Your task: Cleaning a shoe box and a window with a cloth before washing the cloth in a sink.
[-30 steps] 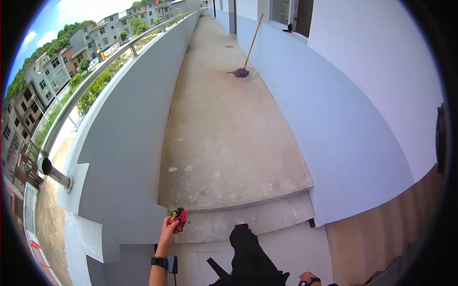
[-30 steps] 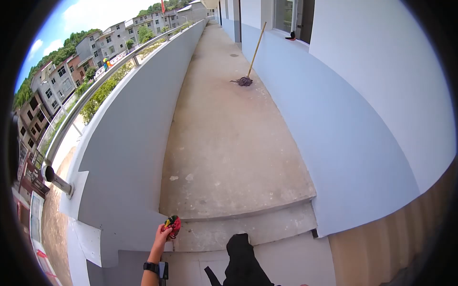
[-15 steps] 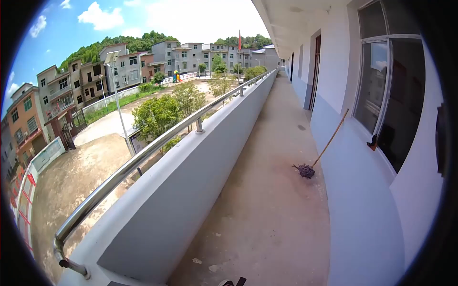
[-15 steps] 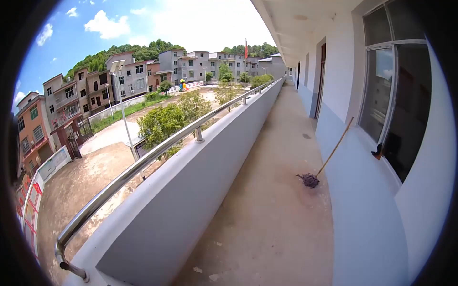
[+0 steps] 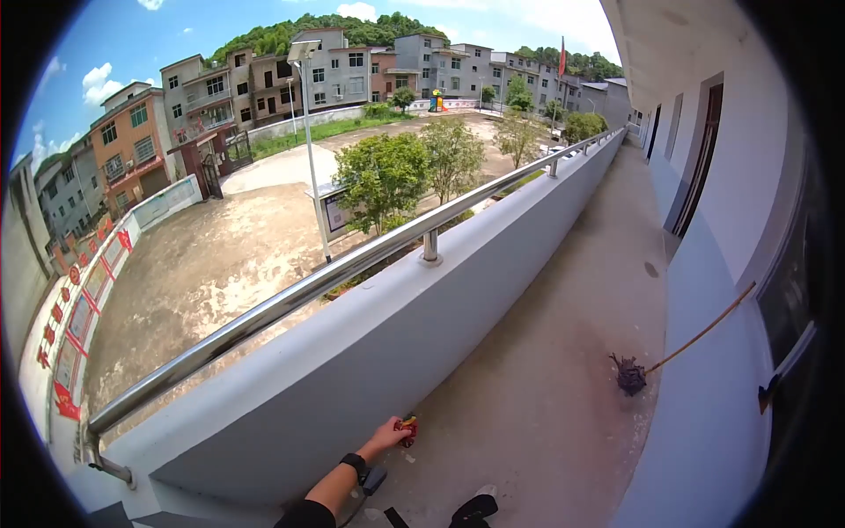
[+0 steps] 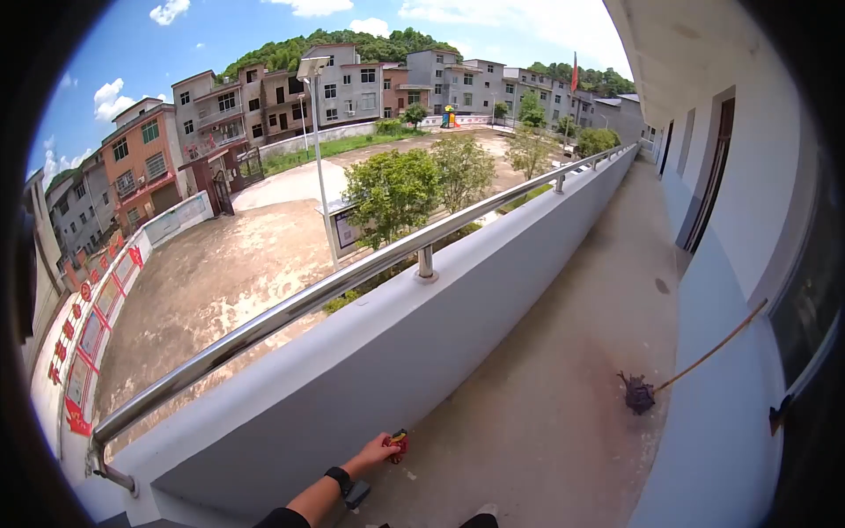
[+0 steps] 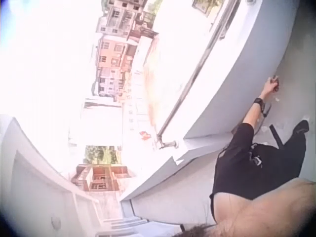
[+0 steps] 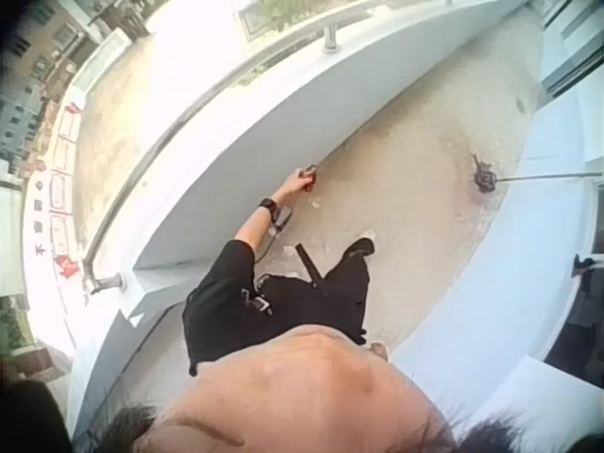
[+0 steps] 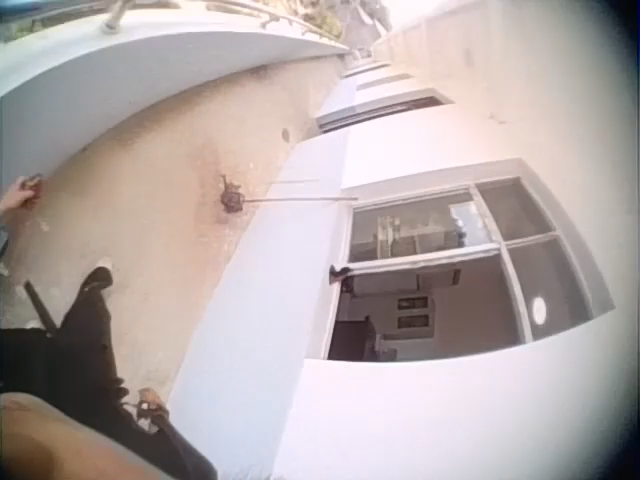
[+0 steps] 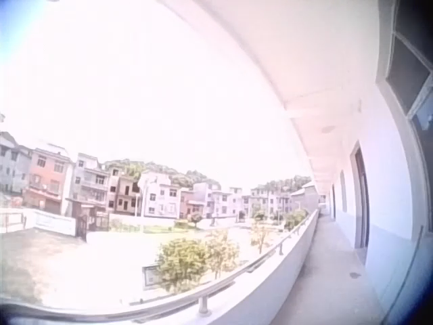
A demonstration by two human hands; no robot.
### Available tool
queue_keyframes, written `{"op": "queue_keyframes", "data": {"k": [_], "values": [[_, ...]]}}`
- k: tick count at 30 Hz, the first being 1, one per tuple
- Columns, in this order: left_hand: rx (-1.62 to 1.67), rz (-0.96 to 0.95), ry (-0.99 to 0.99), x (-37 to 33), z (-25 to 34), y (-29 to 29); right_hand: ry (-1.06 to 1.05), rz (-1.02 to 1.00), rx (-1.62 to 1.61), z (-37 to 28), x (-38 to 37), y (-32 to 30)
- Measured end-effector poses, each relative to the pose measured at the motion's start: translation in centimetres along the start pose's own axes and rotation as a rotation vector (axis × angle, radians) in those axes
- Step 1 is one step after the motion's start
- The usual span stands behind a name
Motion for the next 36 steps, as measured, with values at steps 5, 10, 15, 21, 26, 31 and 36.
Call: {"op": "queue_keyframes", "data": {"k": [5, 10, 15, 21, 26, 31, 36], "values": [[-0.078, -0.034, -0.011, -7.4, 5.3, 6.9, 0.113, 0.005, -0.327, -14.5, -10.6, -19.2], [-0.013, 0.445, -0.415, -4.1, 0.9, 8.8, -0.047, 0.003, -0.256, -22.6, -21.3, -42.7], [0.191, 0.844, -1.072, -0.1, 1.2, 14.2, 0.026, 0.12, -0.244, -32.1, -30.8, -64.9], [0.814, 1.17, -1.009, -13.8, -1.9, 23.8, -0.123, 0.127, -0.118, -40.6, -45.9, -87.2], [0.582, 0.447, -0.593, -50.7, 16.8, 37.1, -0.071, 0.115, -0.091, -42.7, -52.6, -102.6], [0.299, 0.112, -0.081, -79.1, 47.0, 53.1, -0.06, 0.073, -0.09, -43.3, -62.8, -115.7], [0.143, -0.054, 0.112, -93.4, 60.9, 63.9, -0.065, 0.035, -0.071, -41.0, -73.6, -130.9]]}}
Point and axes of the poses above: each hand's wrist, its own x-axis away from the middle knuckle, its own y-axis out of the palm, z = x × y, the point moved 2 cm from there along -x, towards the middle knuckle, and after that the axes turned 12 degrees about x, right-handed, at the moved point
